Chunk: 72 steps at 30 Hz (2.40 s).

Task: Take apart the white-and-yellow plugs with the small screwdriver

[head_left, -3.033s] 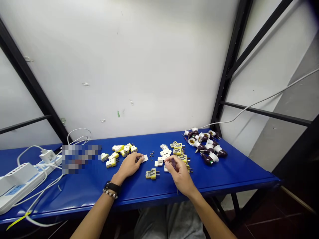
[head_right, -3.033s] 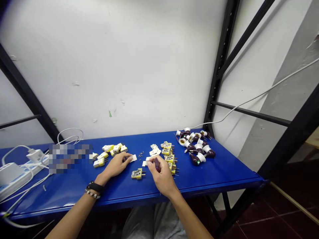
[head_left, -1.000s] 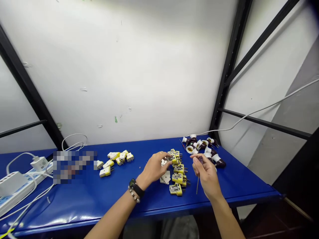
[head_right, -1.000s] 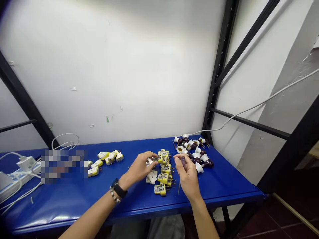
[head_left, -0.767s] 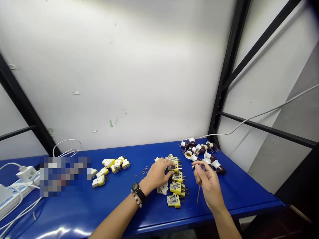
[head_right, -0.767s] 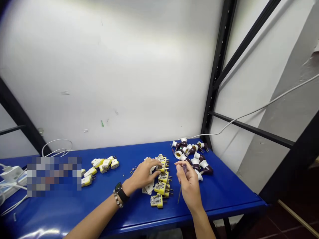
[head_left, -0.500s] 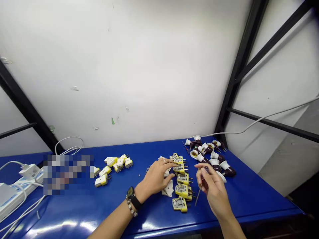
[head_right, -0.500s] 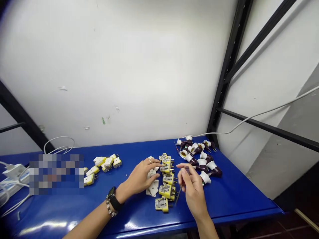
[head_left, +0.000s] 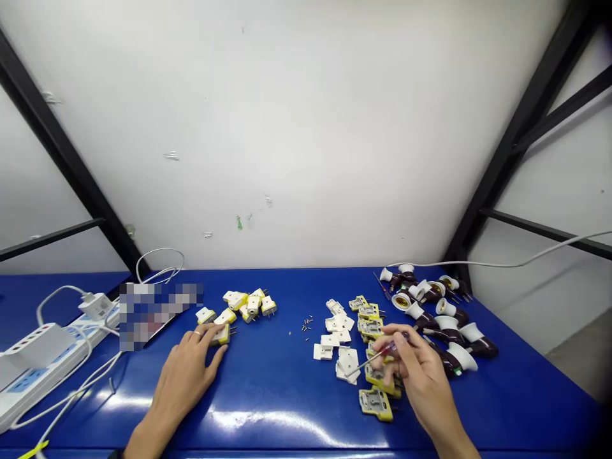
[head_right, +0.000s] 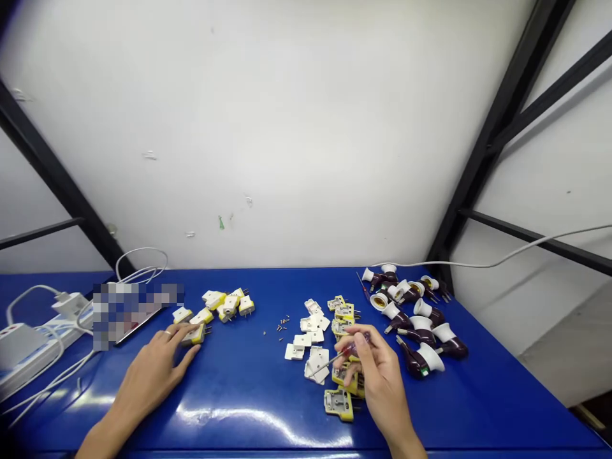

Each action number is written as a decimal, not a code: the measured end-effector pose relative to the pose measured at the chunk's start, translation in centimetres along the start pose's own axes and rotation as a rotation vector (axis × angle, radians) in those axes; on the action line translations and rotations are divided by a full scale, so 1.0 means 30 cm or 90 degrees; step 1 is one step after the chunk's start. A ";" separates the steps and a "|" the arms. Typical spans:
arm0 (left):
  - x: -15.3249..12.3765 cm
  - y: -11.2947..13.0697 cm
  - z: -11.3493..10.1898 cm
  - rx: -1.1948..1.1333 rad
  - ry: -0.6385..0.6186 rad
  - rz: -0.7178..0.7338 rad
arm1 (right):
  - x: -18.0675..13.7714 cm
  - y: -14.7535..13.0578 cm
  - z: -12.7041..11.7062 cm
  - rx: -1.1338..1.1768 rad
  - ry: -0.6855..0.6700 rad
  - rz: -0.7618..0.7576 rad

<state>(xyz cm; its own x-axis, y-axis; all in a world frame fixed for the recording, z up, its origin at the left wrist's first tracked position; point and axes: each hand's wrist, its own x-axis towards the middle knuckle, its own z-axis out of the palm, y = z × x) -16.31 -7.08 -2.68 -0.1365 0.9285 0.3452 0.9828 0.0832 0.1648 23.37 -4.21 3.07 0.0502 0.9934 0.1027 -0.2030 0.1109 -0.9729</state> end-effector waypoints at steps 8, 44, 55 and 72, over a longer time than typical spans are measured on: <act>-0.049 0.120 0.015 -0.290 -0.101 0.027 | 0.029 0.013 0.093 -0.052 -0.083 -0.052; 0.096 0.461 -0.059 -0.440 -0.287 0.328 | 0.074 0.026 0.251 -0.427 -0.416 -0.267; 0.079 0.453 0.070 -0.644 -0.203 0.272 | 0.123 0.053 0.286 -0.377 -0.324 -0.369; 0.070 0.441 0.061 -0.667 -0.214 0.237 | 0.113 0.055 0.302 -0.307 -0.329 -0.290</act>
<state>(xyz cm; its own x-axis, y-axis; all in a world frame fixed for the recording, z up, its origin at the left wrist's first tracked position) -3.36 -3.35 -1.48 0.3334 0.8951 0.2962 0.3494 -0.4091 0.8430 14.35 -0.40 3.69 -0.4521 0.7547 0.4753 0.1740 0.5973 -0.7829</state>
